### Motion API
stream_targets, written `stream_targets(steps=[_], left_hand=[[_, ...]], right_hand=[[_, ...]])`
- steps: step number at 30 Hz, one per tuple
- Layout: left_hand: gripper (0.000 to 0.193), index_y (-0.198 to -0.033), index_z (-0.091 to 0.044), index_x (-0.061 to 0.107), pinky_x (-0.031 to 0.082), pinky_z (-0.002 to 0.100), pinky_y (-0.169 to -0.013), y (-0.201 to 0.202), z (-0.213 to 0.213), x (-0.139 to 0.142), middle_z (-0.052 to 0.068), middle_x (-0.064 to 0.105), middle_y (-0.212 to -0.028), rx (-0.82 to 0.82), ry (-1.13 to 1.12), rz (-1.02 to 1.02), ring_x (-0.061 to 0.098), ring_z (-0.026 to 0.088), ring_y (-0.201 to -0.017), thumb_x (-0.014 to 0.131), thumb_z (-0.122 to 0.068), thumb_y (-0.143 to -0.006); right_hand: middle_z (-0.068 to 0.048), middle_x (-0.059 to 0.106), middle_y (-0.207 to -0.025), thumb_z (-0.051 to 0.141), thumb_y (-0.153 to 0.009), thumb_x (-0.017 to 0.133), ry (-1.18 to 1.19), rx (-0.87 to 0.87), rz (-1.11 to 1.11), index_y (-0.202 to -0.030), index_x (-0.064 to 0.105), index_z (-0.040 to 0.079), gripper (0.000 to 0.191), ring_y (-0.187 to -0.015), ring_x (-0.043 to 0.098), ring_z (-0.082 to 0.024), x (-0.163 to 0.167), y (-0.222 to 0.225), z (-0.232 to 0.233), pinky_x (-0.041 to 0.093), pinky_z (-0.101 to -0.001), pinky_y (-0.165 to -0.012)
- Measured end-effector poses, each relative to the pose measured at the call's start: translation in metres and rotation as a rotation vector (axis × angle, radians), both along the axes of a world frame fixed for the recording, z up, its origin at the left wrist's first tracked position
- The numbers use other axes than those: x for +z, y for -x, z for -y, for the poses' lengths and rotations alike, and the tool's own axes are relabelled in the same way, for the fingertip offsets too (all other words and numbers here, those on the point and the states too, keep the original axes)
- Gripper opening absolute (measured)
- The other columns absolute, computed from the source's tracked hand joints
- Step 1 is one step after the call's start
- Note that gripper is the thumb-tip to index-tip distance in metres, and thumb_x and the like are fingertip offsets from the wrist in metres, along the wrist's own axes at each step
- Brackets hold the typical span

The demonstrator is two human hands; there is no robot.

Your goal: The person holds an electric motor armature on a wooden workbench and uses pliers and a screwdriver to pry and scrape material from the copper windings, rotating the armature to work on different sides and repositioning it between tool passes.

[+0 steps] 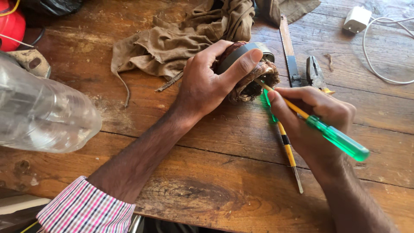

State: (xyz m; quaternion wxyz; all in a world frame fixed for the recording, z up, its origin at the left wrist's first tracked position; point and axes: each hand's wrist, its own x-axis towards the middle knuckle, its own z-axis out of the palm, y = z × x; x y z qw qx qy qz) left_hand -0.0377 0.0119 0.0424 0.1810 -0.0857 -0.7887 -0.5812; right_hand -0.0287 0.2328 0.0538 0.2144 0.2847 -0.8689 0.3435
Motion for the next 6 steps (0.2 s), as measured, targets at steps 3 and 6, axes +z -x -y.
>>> stream_targets(steps=[3,6], left_hand=[[0.061,-0.107,-0.008,0.074,0.058,0.025,-0.069,-0.0019,-0.0033,-0.0029,0.0,0.075,-0.087,0.016,-0.053,0.033,0.073,0.008,-0.08,0.062,-0.066,-0.093],[0.058,-0.107,-0.01,0.075,0.058,0.026,-0.067,-0.0028,-0.0028,-0.0037,0.0,0.074,-0.084,0.035,-0.006,0.048,0.073,0.008,-0.077,0.062,-0.064,-0.092]], right_hand=[[-0.008,0.076,-0.086,0.016,-0.102,0.08,0.038,-0.046,0.098,-0.106,0.078,0.001,0.015,-0.072,0.074,-0.011,0.0028,-0.0027,0.0027,0.057,-0.0224,-0.063],[-0.008,0.076,-0.08,0.016,-0.101,0.077,0.134,-0.079,0.284,-0.101,0.078,0.002,0.015,-0.067,0.074,-0.013,0.0086,-0.0053,0.0049,0.057,-0.0229,-0.058]])
